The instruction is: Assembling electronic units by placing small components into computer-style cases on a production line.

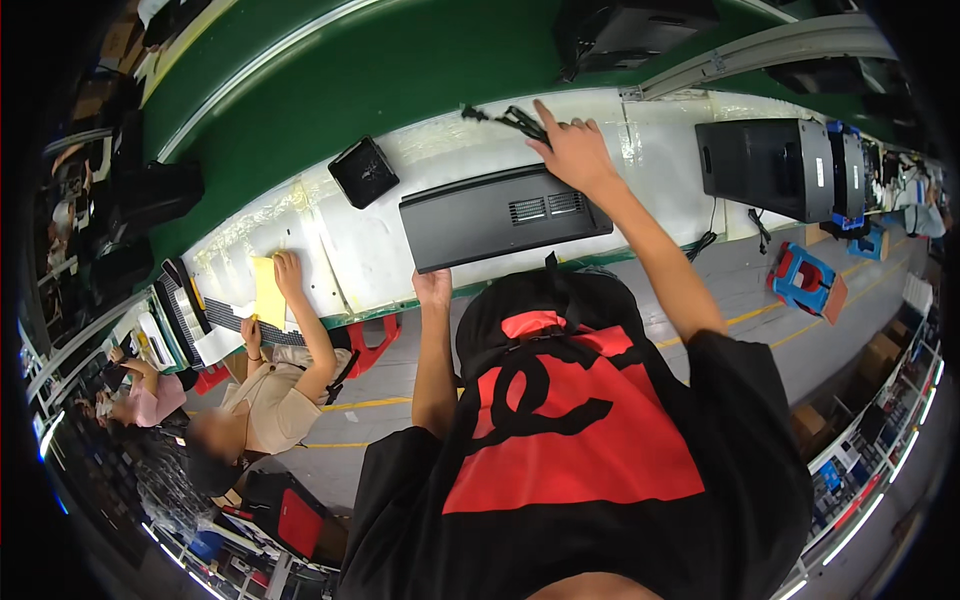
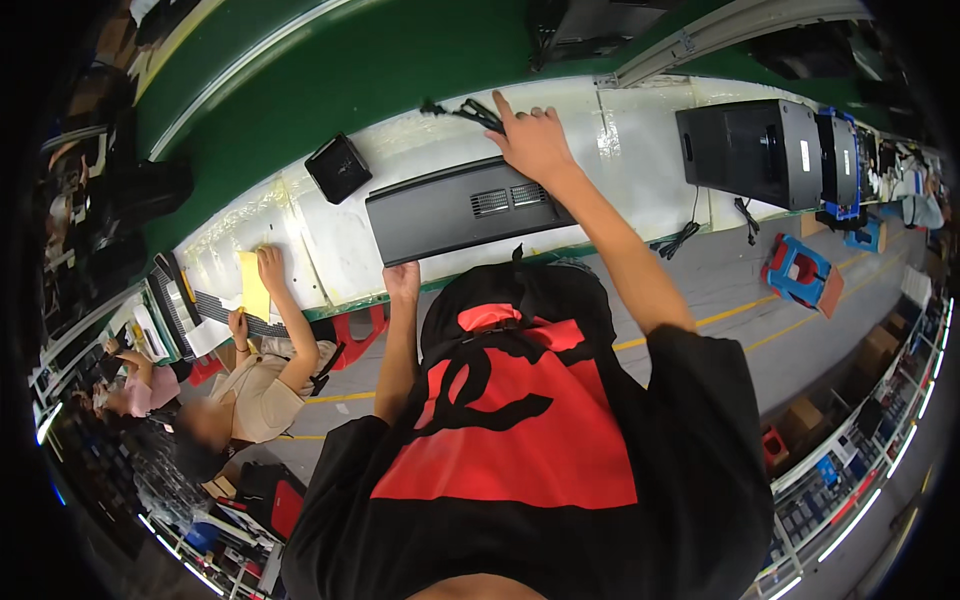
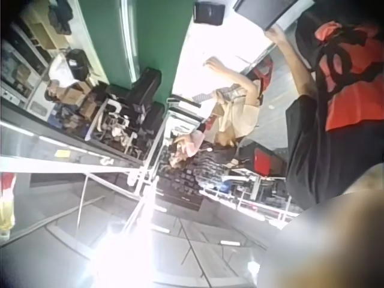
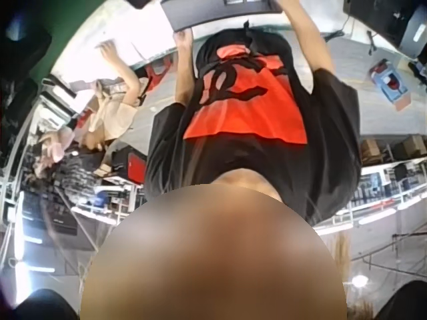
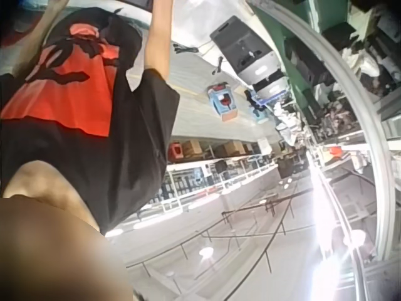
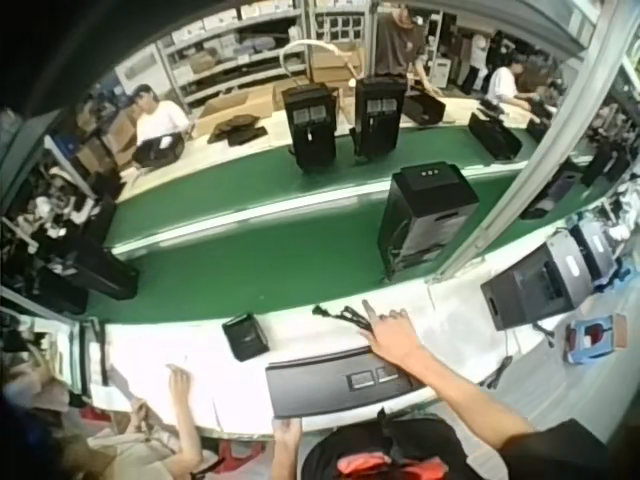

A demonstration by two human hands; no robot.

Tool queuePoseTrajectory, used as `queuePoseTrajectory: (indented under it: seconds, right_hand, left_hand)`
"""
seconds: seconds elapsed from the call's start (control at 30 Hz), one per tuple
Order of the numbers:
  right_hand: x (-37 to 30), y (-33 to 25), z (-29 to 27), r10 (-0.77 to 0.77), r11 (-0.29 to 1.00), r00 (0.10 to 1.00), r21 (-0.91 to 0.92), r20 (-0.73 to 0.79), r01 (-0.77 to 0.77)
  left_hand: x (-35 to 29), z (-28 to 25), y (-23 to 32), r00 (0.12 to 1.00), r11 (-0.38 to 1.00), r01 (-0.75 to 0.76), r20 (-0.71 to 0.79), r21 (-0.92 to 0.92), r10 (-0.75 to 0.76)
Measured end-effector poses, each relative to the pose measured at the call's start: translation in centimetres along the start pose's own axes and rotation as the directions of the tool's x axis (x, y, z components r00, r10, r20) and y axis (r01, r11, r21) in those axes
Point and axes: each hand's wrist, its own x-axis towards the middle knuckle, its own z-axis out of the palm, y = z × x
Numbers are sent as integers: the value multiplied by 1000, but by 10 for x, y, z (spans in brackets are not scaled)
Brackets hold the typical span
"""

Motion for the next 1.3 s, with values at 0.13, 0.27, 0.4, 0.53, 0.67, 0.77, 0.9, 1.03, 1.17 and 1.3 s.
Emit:
queuePoseTrajectory:
  seconds: [0.13,0.27,0.4,0.53,0.67,0.77,0.9,1.03,1.17,1.3]
  right_hand:
    - [45,6,32,278,938,864,-311,420,-150]
    - [56,28,17,224,797,776,348,589,-494]
    - [-9,71,4,405,425,914,880,24,-212]
    - [-104,98,18,693,255,721,931,13,-262]
    - [-214,105,30,816,240,577,885,40,-400]
    - [-286,103,45,890,217,454,836,43,-504]
    - [-359,75,62,949,28,274,828,154,-560]
    - [-392,51,77,947,-58,204,757,248,-651]
    - [-407,43,93,937,-65,205,715,284,-696]
    - [-411,45,101,918,-57,244,711,314,-700]
  left_hand:
    - [-11,19,6,990,991,91,-119,97,-80]
    - [-36,93,25,875,541,381,-481,750,51]
    - [-1,138,61,920,-71,73,-40,995,390]
    - [111,147,71,789,-705,-302,583,641,192]
    - [162,150,52,841,-960,-120,540,253,37]
    - [176,130,74,886,-991,-82,464,107,-24]
    - [171,122,74,878,-983,-143,473,117,-71]
    - [172,122,75,898,-984,-164,424,76,-117]
    - [178,124,77,910,-985,-160,397,60,-123]
    - [183,127,89,930,-986,-149,349,79,-113]
